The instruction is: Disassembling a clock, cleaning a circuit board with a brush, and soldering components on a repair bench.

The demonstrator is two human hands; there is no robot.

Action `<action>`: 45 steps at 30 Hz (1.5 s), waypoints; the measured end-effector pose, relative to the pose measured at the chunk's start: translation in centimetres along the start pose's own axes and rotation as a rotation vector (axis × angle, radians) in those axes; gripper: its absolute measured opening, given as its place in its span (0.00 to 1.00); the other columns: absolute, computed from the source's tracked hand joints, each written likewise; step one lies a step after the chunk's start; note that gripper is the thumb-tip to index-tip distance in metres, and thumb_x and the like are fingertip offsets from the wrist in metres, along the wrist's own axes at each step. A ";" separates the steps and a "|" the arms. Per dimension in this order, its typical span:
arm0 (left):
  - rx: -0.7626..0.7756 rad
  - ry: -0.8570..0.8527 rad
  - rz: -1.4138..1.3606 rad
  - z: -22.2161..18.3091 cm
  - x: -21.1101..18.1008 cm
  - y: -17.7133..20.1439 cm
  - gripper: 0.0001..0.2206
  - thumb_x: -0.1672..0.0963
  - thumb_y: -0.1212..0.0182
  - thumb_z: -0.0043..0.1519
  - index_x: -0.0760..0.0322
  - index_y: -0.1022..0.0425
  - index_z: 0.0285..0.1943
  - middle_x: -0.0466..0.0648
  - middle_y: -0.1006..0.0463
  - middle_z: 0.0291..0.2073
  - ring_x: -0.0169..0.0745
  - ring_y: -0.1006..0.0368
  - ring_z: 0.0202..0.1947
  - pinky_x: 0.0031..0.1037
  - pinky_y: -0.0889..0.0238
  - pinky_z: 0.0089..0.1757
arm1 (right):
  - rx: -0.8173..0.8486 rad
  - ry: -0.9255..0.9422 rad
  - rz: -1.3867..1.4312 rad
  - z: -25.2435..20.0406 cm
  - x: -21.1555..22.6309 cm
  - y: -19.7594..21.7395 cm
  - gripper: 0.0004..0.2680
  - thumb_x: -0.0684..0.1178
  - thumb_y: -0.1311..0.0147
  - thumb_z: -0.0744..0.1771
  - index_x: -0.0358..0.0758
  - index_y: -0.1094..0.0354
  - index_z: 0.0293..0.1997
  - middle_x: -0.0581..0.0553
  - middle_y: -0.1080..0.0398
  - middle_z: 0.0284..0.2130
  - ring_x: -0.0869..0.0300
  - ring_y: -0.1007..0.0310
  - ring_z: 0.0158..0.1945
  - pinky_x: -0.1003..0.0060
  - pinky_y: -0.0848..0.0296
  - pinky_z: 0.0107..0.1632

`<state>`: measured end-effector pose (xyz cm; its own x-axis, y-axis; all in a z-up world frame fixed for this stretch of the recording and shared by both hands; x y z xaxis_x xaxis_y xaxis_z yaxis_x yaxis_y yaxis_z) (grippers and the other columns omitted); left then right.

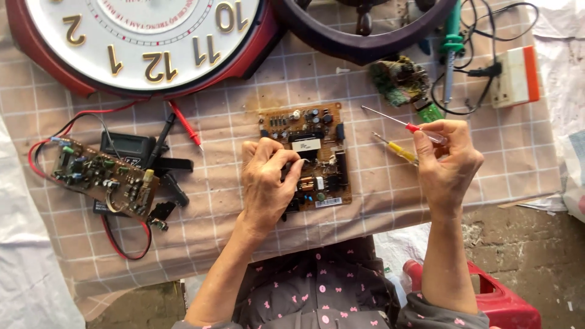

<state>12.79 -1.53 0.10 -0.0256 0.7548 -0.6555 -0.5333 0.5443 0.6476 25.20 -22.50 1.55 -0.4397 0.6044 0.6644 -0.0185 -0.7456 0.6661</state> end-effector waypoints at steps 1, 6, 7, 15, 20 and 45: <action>-0.001 -0.004 -0.002 0.0 -0.1 0.0 0.04 0.60 0.38 0.50 0.64 0.29 0.26 0.43 0.39 0.26 0.38 0.45 0.30 0.22 0.49 0.33 | -0.005 0.001 -0.002 0.1 -0.2 0.2 0.03 0.37 0.45 0.66 0.32 0.36 0.36 0.44 0.35 0.29 0.62 0.36 0.27 0.72 0.40 0.28; 0.021 0.038 0.027 -0.3 0.3 -0.3 0.05 0.58 0.37 0.50 0.62 0.29 0.27 0.41 0.40 0.25 0.37 0.47 0.32 0.19 0.48 0.30 | -0.026 0.190 -0.188 0.2 -1.5 0.6 0.02 0.37 0.45 0.65 0.29 0.34 0.35 0.36 0.31 0.36 0.54 0.34 0.36 0.67 0.32 0.32; 0.021 0.035 0.027 -0.3 0.3 -0.3 0.05 0.58 0.37 0.50 0.62 0.29 0.27 0.41 0.40 0.25 0.37 0.47 0.32 0.19 0.48 0.30 | -0.030 0.189 -0.188 0.3 -1.9 0.9 0.02 0.37 0.45 0.65 0.29 0.34 0.35 0.36 0.31 0.36 0.54 0.34 0.36 0.67 0.32 0.32; 0.024 0.049 0.026 -0.3 0.1 -0.2 0.04 0.58 0.38 0.50 0.61 0.28 0.27 0.40 0.39 0.26 0.37 0.47 0.32 0.20 0.48 0.31 | -0.003 0.068 -0.255 1.4 -3.9 2.1 0.03 0.38 0.40 0.63 0.33 0.30 0.34 0.41 0.30 0.31 0.59 0.32 0.28 0.68 0.32 0.32; 0.018 0.036 0.045 -0.2 0.0 -0.2 0.04 0.58 0.37 0.50 0.61 0.28 0.27 0.41 0.38 0.26 0.38 0.46 0.32 0.20 0.47 0.33 | -0.157 0.141 -0.392 3.5 -5.1 2.1 0.04 0.42 0.41 0.65 0.34 0.31 0.35 0.44 0.29 0.27 0.60 0.30 0.26 0.71 0.34 0.29; 0.026 0.054 0.042 -0.4 0.2 -0.2 0.03 0.57 0.38 0.50 0.61 0.27 0.27 0.39 0.38 0.25 0.37 0.47 0.32 0.21 0.49 0.32 | 0.277 -0.381 0.294 7.3 -8.0 5.5 0.08 0.39 0.57 0.65 0.28 0.43 0.47 0.42 0.36 0.31 0.60 0.36 0.36 0.71 0.36 0.41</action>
<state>12.51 -1.67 -0.29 -0.0941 0.7567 -0.6469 -0.5085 0.5222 0.6847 35.17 -29.40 2.35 -0.0341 0.4790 0.8771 0.3151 -0.8277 0.4643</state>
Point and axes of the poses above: each hand's wrist, its own z-axis towards the middle knuckle, its own y-axis out of the back of the hand, x = y × z, the point moved 6 cm from there along z, towards the middle knuckle
